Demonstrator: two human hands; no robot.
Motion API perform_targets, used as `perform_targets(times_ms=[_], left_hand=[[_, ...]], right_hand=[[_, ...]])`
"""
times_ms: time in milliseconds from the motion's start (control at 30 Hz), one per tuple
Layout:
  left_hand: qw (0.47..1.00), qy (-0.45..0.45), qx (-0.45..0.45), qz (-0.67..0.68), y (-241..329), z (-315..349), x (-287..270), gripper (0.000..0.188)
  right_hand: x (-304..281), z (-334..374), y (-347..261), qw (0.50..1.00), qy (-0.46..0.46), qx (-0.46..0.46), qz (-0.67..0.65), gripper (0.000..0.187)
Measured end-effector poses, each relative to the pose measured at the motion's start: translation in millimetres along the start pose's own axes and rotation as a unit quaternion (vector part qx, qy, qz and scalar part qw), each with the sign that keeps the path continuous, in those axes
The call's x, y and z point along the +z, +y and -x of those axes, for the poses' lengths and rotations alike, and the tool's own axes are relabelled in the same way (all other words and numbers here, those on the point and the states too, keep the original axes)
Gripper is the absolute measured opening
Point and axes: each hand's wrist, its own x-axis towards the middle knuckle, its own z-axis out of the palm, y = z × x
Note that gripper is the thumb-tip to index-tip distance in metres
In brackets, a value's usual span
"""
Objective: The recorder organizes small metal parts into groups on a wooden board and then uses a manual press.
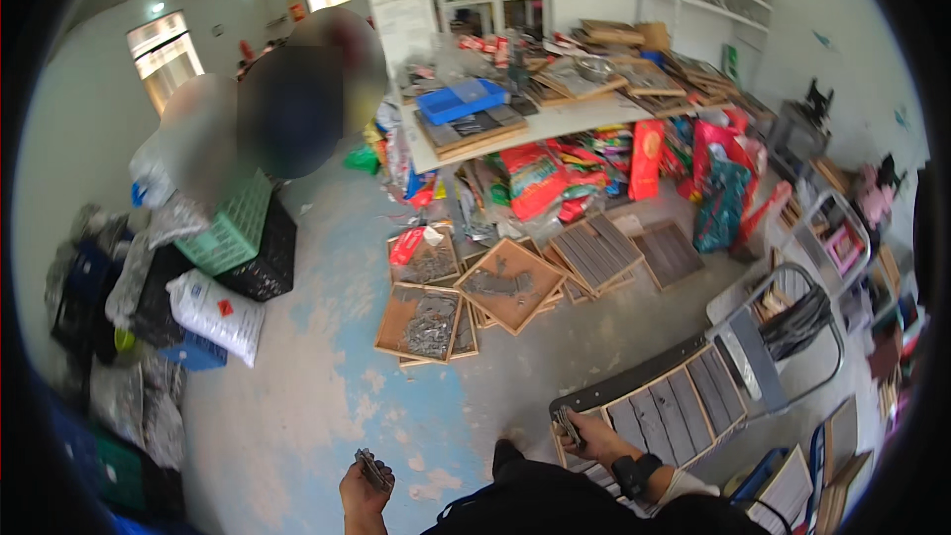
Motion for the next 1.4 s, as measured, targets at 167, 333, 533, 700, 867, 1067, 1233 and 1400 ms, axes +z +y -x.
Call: perform_targets(times_ms=[167, 333, 533, 700, 867, 1067, 1233, 1400], left_hand=[[1.000, -0.006, -0.004, -0.023, 27, -85, 79, 0.018], [0.992, -0.052, -0.112, -0.035, 19, -169, 184, 0.020], [0.962, -0.132, -0.153, -0.181, 1, -294, 331, 0.013], [0.915, -0.208, -0.128, -0.322, -46, -344, 472, 0.013], [0.854, -0.264, -0.148, -0.423, -93, -358, 583, 0.016], [0.862, -0.240, -0.192, -0.402, -168, -412, 626, 0.014], [0.910, -0.152, -0.185, -0.337, -205, -453, 647, 0.015], [0.907, -0.158, -0.010, -0.391, -211, -501, 676, 0.013]], right_hand=[[44, -3, -80, 0.997, -0.047, -0.054, 0.010, 0.023], [47, -35, -141, 0.985, 0.056, -0.118, -0.111, 0.027], [39, -90, -213, 0.974, 0.034, -0.164, -0.153, 0.030], [35, -103, -278, 0.954, 0.065, -0.219, -0.193, 0.029], [-2, -122, -324, 0.942, 0.125, -0.219, -0.221, 0.030], [-16, -151, -417, 0.947, 0.289, -0.144, -0.009, 0.035], [-64, -231, -518, 0.962, 0.209, -0.162, 0.071, 0.031], [-55, -311, -639, 0.970, 0.169, -0.082, 0.152, 0.029]])
